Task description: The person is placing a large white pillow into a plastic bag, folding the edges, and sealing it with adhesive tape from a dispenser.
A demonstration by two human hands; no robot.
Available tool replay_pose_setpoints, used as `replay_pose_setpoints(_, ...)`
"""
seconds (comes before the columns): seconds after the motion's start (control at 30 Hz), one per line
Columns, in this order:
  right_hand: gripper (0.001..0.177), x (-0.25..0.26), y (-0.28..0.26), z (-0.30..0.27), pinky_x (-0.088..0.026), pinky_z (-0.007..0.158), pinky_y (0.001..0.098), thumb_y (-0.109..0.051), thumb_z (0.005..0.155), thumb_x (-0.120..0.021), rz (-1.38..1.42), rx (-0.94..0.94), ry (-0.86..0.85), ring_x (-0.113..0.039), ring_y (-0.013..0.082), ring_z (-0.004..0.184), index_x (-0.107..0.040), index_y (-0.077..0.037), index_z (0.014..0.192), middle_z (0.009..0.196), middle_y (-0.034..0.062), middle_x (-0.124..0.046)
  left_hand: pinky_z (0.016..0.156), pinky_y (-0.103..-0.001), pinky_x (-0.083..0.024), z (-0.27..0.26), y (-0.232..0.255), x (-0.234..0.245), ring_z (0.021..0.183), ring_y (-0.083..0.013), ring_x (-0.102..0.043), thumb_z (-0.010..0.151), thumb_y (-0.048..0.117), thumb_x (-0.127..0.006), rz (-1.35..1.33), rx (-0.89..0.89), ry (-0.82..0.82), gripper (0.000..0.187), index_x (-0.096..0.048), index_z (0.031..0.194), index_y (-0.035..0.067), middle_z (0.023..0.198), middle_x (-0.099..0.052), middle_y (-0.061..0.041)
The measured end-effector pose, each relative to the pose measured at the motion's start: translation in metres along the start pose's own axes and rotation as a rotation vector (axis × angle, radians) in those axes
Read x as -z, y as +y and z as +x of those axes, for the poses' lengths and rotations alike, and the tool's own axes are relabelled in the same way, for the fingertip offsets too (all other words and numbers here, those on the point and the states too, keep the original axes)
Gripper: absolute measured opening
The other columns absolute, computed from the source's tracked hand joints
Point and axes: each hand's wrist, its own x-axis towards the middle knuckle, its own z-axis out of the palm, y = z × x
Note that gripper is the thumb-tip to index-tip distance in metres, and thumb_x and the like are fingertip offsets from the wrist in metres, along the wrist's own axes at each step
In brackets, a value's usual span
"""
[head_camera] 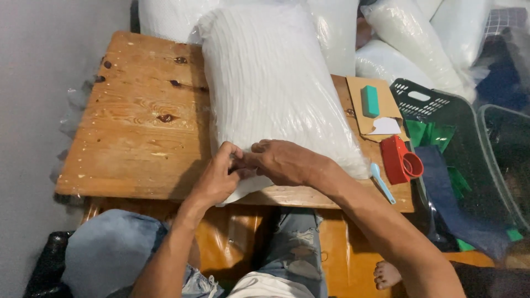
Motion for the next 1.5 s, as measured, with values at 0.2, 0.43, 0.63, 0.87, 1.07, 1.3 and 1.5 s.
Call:
replay_pose_setpoints(0.2,0.007,0.004,-0.006,0.006,-0.058,0.082,0.0452,-0.012,0.097,-0.064,0.005,-0.004,0.029,-0.071,0.0366,0.091,-0.063,-0.007,0.101,0.089,0.0174,-0.068,0.079,-0.039,-0.056,-0.009,0.016,0.009,0.085,-0.0243,-0.07,0.091,0.002,-0.069,-0.024,0.006,0.018,0.034,-0.051,0.12,0.008,0.092,-0.077,-0.016)
replay_pose_setpoints(0.43,0.008,-0.007,-0.001,0.01,-0.058,0.083,0.044,-0.014,0.1,-0.058,0.025,-0.048,0.02,-0.07,0.0343,0.09,-0.062,-0.008,0.103,0.088,0.0154,-0.066,0.066,-0.029,-0.051,-0.004,0.008,0.006,0.073,-0.0174,-0.064,0.09,0.005,-0.072,-0.098,0.042,0.032,0.035,-0.054,0.119,0.011,0.085,-0.076,-0.01)
replay_pose_setpoints(0.63,0.009,-0.021,0.004,0.013,-0.058,0.083,0.0411,-0.018,0.101,-0.056,-0.045,-0.078,0.046,-0.07,0.0303,0.088,-0.061,-0.011,0.102,0.086,0.0118,-0.064,0.063,-0.027,-0.049,-0.001,0.002,0.004,0.071,-0.016,-0.061,0.089,0.004,-0.074,-0.169,0.026,0.035,0.036,-0.053,0.118,0.009,0.083,-0.073,-0.009)
replay_pose_setpoints(0.87,0.015,-0.032,0.004,0.009,-0.059,0.084,0.0426,-0.018,0.099,-0.06,-0.095,-0.132,0.119,-0.071,0.0331,0.09,-0.058,-0.007,0.109,0.089,0.0153,-0.067,0.065,-0.029,-0.053,-0.014,0.015,0.004,0.076,-0.0187,-0.067,0.09,0.005,-0.073,-0.113,0.017,0.079,0.031,-0.054,0.114,0.004,0.089,-0.077,-0.015)
replay_pose_setpoints(1.07,0.041,-0.021,0.001,0.0,-0.059,0.08,0.0466,-0.021,0.089,-0.076,0.013,-0.231,0.255,-0.071,0.0358,0.089,-0.048,-0.007,0.115,0.089,0.0145,-0.066,0.074,-0.034,-0.057,-0.014,0.011,-0.006,0.087,-0.0251,-0.074,0.089,0.006,-0.073,-0.049,0.018,0.157,0.034,-0.053,0.116,0.005,0.103,-0.077,-0.021)
replay_pose_setpoints(1.3,0.055,-0.031,0.014,0.005,-0.057,0.078,0.046,-0.025,0.077,-0.088,0.08,-0.318,0.405,-0.067,0.0343,0.09,-0.051,-0.009,0.115,0.091,0.0115,-0.061,0.074,-0.037,-0.063,-0.018,0.013,-0.007,0.089,-0.0317,-0.079,0.08,0.008,-0.084,0.12,0.003,0.367,0.042,-0.055,0.11,0.003,0.097,-0.072,-0.019)
replay_pose_setpoints(1.5,0.051,-0.05,0.022,0.015,-0.057,0.078,0.0438,-0.028,0.08,-0.086,0.075,-0.342,0.461,-0.066,0.0318,0.089,-0.051,-0.01,0.112,0.089,0.0088,-0.058,0.064,-0.035,-0.063,-0.007,-0.009,-0.01,0.078,-0.0293,-0.077,0.077,0.014,-0.088,0.222,0.006,0.491,0.043,-0.055,0.104,0.005,0.084,-0.069,-0.012)
